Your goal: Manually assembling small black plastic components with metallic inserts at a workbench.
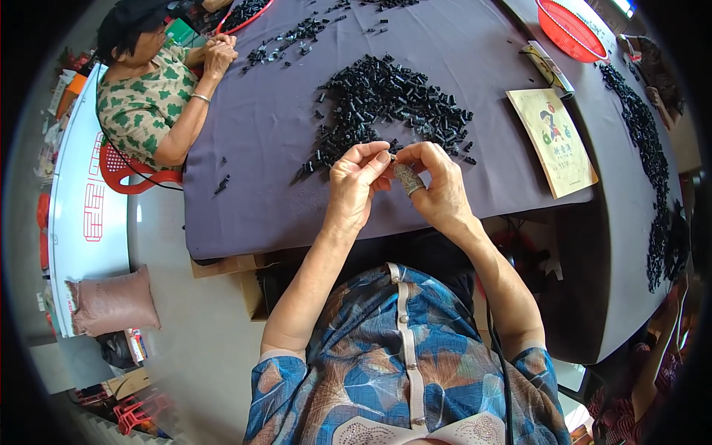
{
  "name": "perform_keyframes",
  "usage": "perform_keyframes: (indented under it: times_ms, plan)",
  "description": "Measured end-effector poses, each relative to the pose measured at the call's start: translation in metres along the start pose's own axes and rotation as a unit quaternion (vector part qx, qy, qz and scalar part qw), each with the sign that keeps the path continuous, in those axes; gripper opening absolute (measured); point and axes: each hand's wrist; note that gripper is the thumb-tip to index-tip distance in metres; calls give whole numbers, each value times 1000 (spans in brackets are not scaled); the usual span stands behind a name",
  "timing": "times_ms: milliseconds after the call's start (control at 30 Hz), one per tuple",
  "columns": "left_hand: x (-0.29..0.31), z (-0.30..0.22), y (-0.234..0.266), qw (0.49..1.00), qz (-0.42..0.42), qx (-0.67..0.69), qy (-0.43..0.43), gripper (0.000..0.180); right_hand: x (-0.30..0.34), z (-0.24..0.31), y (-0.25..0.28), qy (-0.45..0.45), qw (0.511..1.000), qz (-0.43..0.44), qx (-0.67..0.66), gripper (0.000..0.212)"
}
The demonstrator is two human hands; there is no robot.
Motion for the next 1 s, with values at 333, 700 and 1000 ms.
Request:
perform_keyframes:
  times_ms: [333, 700, 1000]
  plan:
    - [12, 12, 8, 1000, -5, 17, -19, 11, 2, -2, -7, 7, 1000, 7, 27, 23]
    - [27, 12, 30, 988, 1, 147, 46, 10, 2, -4, -6, 28, 990, 57, 128, 19]
    - [19, 8, 53, 955, 64, 279, 76, 12, -11, -22, 23, -36, 989, -20, 142, 22]
Point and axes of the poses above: each hand's wrist, its own x-axis away from the middle knuckle, its own y-axis out of the back of the hand, z = x × y, and after that the axes turned 7 degrees about z, right-handed
